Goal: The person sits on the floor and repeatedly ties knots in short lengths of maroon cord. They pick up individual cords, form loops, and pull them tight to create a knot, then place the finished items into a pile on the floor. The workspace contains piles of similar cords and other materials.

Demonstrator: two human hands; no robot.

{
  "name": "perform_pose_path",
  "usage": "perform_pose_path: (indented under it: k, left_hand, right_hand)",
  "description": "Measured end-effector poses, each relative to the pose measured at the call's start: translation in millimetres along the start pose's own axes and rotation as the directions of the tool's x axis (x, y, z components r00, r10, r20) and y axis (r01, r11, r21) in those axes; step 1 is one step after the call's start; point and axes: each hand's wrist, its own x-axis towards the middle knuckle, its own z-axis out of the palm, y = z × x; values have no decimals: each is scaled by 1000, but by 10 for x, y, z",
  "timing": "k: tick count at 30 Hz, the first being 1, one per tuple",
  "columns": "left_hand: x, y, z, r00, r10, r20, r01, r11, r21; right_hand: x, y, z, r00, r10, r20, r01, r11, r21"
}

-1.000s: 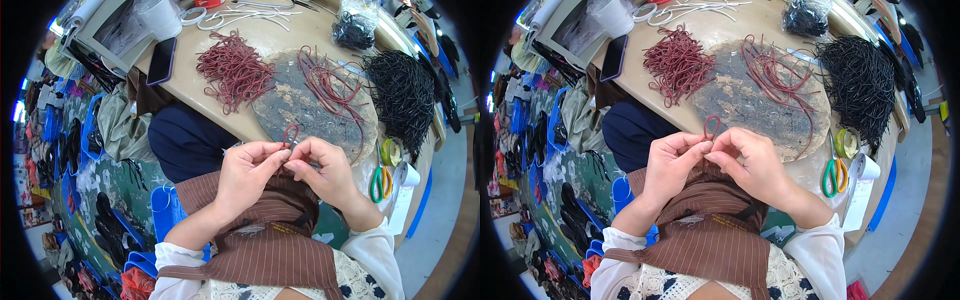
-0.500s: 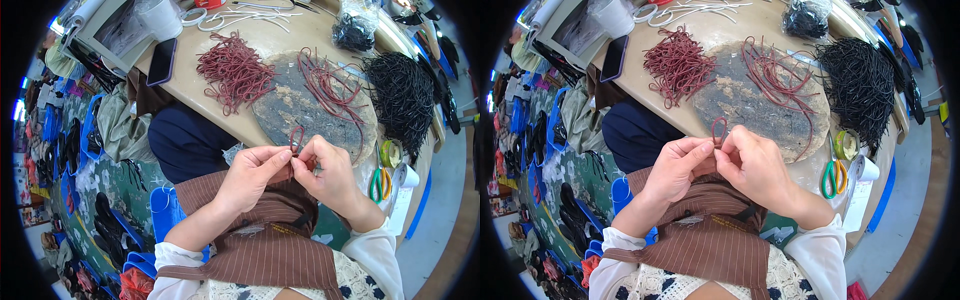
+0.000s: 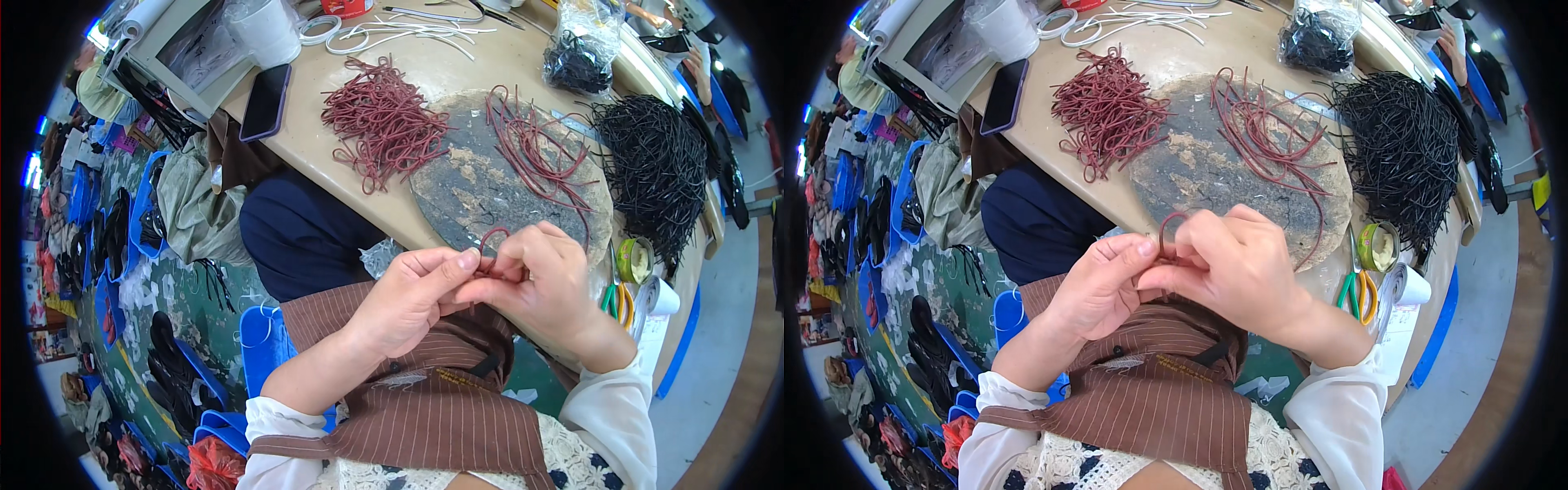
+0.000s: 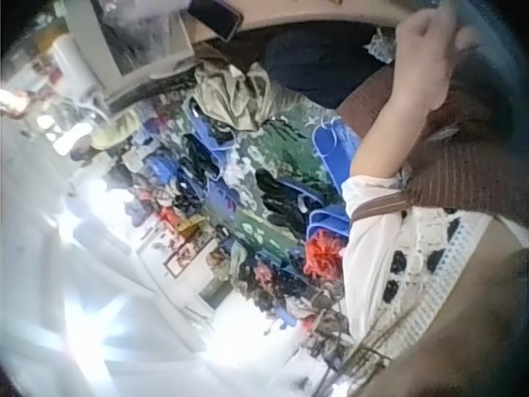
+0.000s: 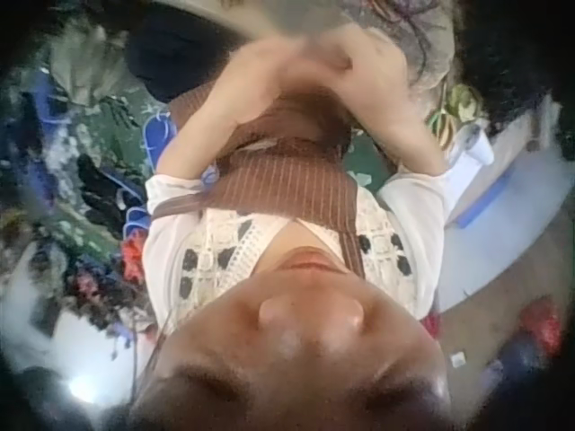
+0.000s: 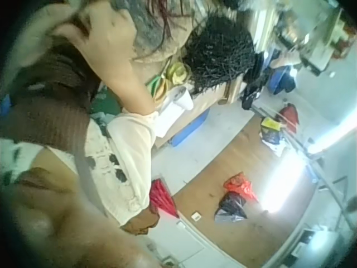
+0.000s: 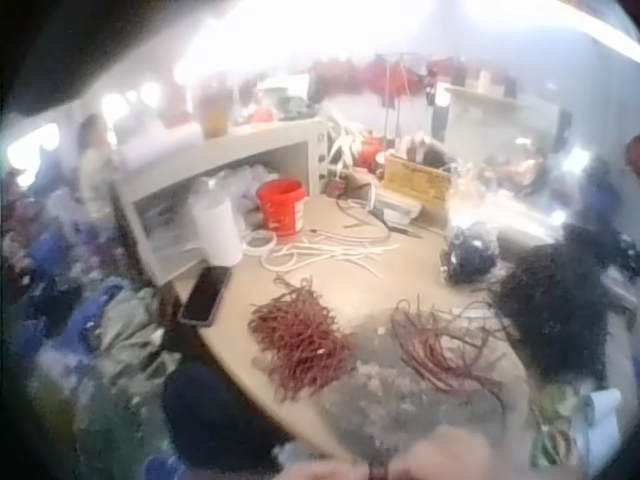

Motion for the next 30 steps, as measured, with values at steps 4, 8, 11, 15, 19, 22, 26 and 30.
perform_pose_path:
  k: [4, 8, 11, 15, 19, 22, 26, 30]
  left_hand:
    - [34, -45, -45, 993, 105, -47, -100, 991, 92]
    - [73, -50, -7, 964, 240, -115, -216, 958, 189]
    - [106, -64, -28, 916, 389, -95, -346, 888, 302]
    - [100, -37, 8, 882, 461, -100, -390, 832, 395]
    - [92, -34, 49, 843, 533, -71, -448, 769, 456]
    - [106, -30, 42, 800, 600, -30, -491, 682, 542]
    - [145, -70, -49, 724, 682, 107, -558, 487, 672]
    - [137, -101, -114, 687, 712, 146, -564, 395, 726]
  right_hand:
    - [-111, 4, 96, 991, 104, -83, -95, 991, 99]
    - [-163, -35, 195, 952, 290, -102, -245, 915, 320]
    - [-164, -23, 194, 957, 270, -108, -224, 921, 319]
    - [-154, -37, 151, 961, 267, -75, -235, 928, 290]
    - [-184, -53, 156, 911, 407, 65, -386, 787, 482]
    - [-201, -58, 129, 805, 524, 278, -554, 496, 669]
    - [-256, -17, 144, 762, 499, 413, -568, 209, 796]
    - [-335, -9, 203, 774, 487, 405, -536, 163, 828]
